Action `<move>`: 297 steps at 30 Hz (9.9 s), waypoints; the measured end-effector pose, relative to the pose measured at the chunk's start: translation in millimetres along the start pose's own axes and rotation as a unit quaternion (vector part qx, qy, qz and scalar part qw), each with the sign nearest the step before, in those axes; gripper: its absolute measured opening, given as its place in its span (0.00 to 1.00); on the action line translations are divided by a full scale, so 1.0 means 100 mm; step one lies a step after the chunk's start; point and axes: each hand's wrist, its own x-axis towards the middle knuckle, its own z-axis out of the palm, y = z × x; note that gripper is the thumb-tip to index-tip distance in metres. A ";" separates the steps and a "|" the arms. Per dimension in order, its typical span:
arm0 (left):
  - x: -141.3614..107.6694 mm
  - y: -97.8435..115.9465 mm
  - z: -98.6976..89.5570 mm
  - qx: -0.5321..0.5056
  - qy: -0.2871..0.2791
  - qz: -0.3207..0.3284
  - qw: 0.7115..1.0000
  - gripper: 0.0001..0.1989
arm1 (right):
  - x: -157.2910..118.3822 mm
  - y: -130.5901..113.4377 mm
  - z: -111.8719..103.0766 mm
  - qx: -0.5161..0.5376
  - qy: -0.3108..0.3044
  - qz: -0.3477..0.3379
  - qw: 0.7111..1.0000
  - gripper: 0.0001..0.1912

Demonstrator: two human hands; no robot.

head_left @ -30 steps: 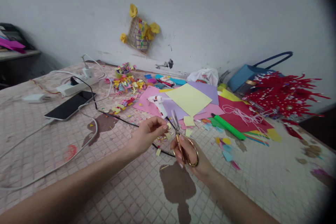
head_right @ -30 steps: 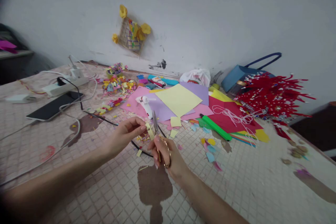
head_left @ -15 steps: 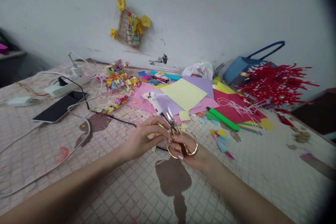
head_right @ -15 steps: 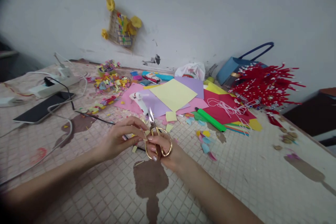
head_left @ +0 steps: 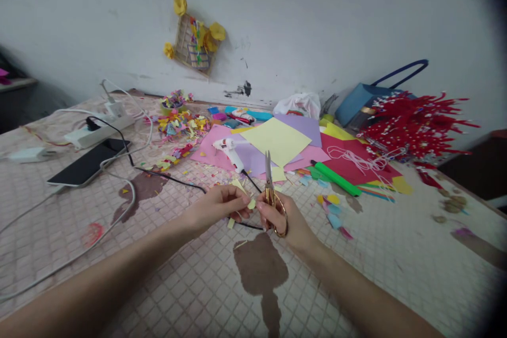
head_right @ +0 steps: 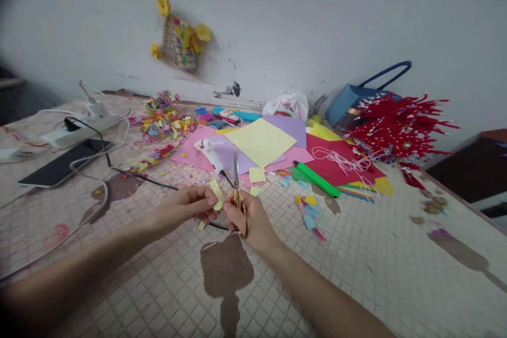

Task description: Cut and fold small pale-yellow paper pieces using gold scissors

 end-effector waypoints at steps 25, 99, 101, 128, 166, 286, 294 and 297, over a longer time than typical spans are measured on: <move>-0.02 0.01 0.02 -0.119 0.103 0.067 0.985 0.09 | -0.10 -0.03 0.12 -0.073 -0.034 0.017 0.997 0.19; -0.01 0.10 -0.10 0.008 -0.026 0.032 0.999 0.11 | 0.02 -0.03 -0.01 -0.039 0.003 0.047 0.998 0.16; -0.03 0.07 -0.06 0.037 -0.055 0.040 0.997 0.10 | 0.03 -0.04 -0.03 -0.037 -0.009 0.041 0.998 0.14; 0.03 0.02 -0.10 -0.108 0.052 -0.008 0.993 0.11 | -0.02 -0.05 0.01 -0.039 -0.028 0.064 0.997 0.20; 0.02 0.12 -0.17 -0.174 0.101 0.041 0.979 0.10 | -0.04 -0.02 0.02 -0.207 -0.051 0.021 0.977 0.22; 0.05 0.06 -0.17 -0.146 0.130 0.063 0.979 0.09 | -0.04 0.00 0.01 -0.228 -0.065 0.032 0.971 0.24; 0.05 0.07 -0.18 -0.145 0.125 0.062 0.980 0.09 | -0.03 -0.05 0.01 -0.262 -0.060 0.001 0.963 0.24; 0.06 0.06 -0.19 -0.140 0.121 0.062 0.981 0.09 | -0.03 -0.06 0.01 -0.273 -0.062 -0.002 0.960 0.23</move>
